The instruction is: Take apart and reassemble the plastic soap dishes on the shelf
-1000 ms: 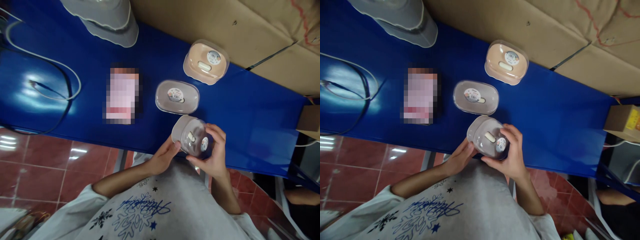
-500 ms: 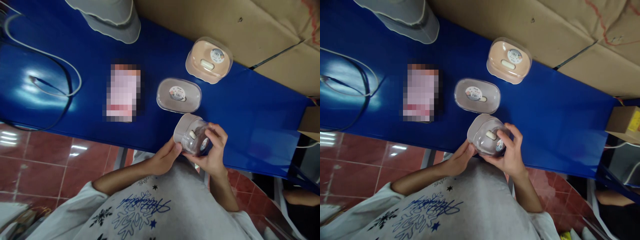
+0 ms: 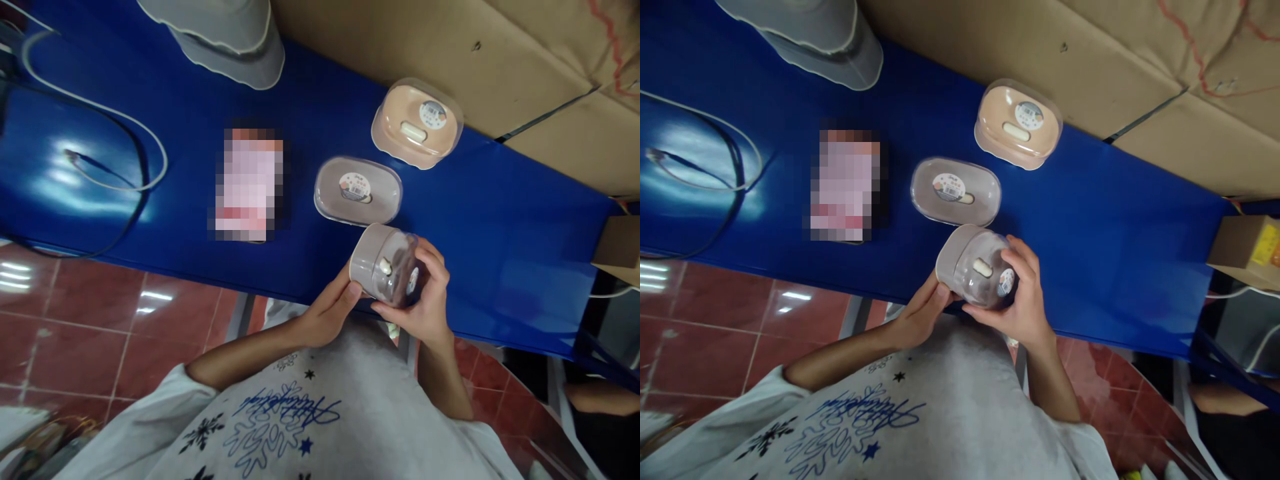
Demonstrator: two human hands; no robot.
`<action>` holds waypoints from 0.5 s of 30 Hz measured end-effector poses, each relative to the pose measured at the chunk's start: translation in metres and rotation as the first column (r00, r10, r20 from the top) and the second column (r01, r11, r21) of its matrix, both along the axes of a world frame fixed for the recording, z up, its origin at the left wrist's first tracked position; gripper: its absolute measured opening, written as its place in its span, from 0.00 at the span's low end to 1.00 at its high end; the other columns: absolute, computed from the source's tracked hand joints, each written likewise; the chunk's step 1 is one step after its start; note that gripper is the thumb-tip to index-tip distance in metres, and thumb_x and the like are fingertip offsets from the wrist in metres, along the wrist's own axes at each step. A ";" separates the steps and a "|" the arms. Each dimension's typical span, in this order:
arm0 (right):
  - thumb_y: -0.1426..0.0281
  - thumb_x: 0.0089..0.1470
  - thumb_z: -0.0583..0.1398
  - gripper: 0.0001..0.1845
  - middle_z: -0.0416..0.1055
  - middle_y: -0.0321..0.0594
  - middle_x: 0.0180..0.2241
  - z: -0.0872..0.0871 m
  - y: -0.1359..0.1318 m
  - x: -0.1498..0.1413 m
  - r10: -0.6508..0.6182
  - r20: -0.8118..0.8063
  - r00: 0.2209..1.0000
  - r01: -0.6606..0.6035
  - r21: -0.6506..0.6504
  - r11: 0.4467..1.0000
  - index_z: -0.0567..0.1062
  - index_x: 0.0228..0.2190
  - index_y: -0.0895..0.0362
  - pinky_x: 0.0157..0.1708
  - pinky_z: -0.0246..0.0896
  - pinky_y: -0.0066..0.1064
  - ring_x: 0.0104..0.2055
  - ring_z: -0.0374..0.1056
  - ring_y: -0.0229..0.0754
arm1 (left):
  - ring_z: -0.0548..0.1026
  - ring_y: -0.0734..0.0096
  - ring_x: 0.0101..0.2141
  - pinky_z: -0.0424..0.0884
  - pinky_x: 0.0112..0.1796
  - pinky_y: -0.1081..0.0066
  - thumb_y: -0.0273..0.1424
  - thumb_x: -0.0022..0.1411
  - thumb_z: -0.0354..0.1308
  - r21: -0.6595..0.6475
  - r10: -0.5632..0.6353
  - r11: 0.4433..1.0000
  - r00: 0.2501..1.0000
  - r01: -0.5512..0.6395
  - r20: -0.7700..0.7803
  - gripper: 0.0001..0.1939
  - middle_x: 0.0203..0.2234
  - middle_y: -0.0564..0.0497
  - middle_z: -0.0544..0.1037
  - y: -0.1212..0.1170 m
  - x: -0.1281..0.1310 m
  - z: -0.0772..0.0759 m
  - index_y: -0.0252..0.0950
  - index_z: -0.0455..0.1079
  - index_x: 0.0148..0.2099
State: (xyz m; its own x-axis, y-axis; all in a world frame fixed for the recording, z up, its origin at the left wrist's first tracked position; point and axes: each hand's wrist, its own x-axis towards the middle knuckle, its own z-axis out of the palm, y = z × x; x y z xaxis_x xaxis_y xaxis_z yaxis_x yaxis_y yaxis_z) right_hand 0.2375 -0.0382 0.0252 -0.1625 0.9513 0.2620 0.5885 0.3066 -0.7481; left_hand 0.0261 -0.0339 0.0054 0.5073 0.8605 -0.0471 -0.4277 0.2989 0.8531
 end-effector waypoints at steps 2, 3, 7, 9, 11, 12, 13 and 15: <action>0.51 0.52 0.76 0.56 0.60 0.48 0.70 0.000 0.001 0.002 0.006 -0.003 1.000 -0.006 0.013 1.000 0.56 0.72 0.42 0.67 0.65 0.66 0.73 0.60 0.65 | 0.59 0.54 0.75 0.49 0.76 0.47 0.44 0.83 0.44 0.002 0.006 1.000 1.000 -0.006 0.015 0.28 0.73 0.45 0.68 0.000 -0.001 -0.001 0.47 0.58 0.78; 0.50 0.53 0.75 0.55 0.60 0.48 0.70 0.000 0.001 0.002 0.009 -0.009 1.000 -0.009 0.018 1.000 0.56 0.72 0.42 0.67 0.66 0.66 0.73 0.61 0.64 | 0.60 0.54 0.75 0.50 0.76 0.47 0.44 0.83 0.44 0.011 0.005 1.000 1.000 -0.005 0.013 0.27 0.72 0.45 0.69 -0.001 -0.001 -0.001 0.47 0.59 0.78; 0.48 0.55 0.73 0.54 0.63 0.48 0.69 0.001 0.003 0.001 0.048 0.016 0.999 -0.048 0.019 0.999 0.55 0.73 0.42 0.65 0.69 0.65 0.71 0.64 0.64 | 0.60 0.54 0.75 0.49 0.76 0.48 0.44 0.83 0.43 0.061 0.006 0.998 0.999 -0.003 -0.049 0.27 0.71 0.44 0.70 -0.003 -0.003 0.000 0.45 0.62 0.76; 0.49 0.55 0.73 0.55 0.62 0.48 0.70 0.001 0.003 -0.003 0.026 0.057 0.998 -0.031 0.088 0.996 0.55 0.74 0.41 0.65 0.69 0.66 0.71 0.64 0.65 | 0.61 0.55 0.75 0.53 0.76 0.49 0.44 0.83 0.43 0.014 0.030 0.999 0.999 -0.029 -0.022 0.27 0.72 0.43 0.69 -0.006 -0.001 0.000 0.45 0.60 0.78; 0.47 0.55 0.73 0.55 0.60 0.48 0.71 0.000 0.002 -0.009 -0.024 0.075 0.997 0.011 0.163 0.987 0.55 0.74 0.41 0.66 0.67 0.69 0.71 0.64 0.66 | 0.63 0.55 0.74 0.59 0.74 0.50 0.44 0.83 0.42 -0.054 0.050 0.997 0.999 -0.049 0.014 0.28 0.73 0.42 0.68 -0.010 0.001 -0.002 0.45 0.56 0.79; 0.46 0.56 0.72 0.55 0.59 0.49 0.71 -0.001 0.002 -0.012 -0.041 0.078 0.996 0.027 0.179 0.983 0.54 0.74 0.41 0.66 0.66 0.70 0.71 0.63 0.66 | 0.64 0.55 0.73 0.61 0.73 0.50 0.44 0.83 0.43 -0.078 0.055 0.996 0.998 -0.052 0.027 0.28 0.73 0.42 0.67 -0.012 0.002 -0.003 0.45 0.55 0.79; 0.45 0.56 0.72 0.56 0.59 0.49 0.71 -0.002 0.001 -0.015 -0.050 0.084 0.995 0.034 0.179 0.983 0.53 0.75 0.41 0.66 0.66 0.71 0.71 0.63 0.66 | 0.65 0.55 0.72 0.63 0.72 0.50 0.45 0.83 0.43 -0.097 0.056 0.994 0.998 -0.053 0.035 0.28 0.73 0.41 0.67 -0.014 0.003 -0.005 0.46 0.55 0.79; 0.45 0.54 0.72 0.58 0.59 0.50 0.70 -0.004 0.000 -0.018 -0.059 0.114 0.992 0.039 0.168 0.985 0.52 0.75 0.41 0.66 0.65 0.72 0.71 0.63 0.68 | 0.66 0.55 0.72 0.64 0.71 0.50 0.45 0.83 0.43 -0.120 0.063 0.991 0.997 -0.058 0.042 0.28 0.73 0.42 0.67 -0.015 0.004 -0.006 0.46 0.55 0.79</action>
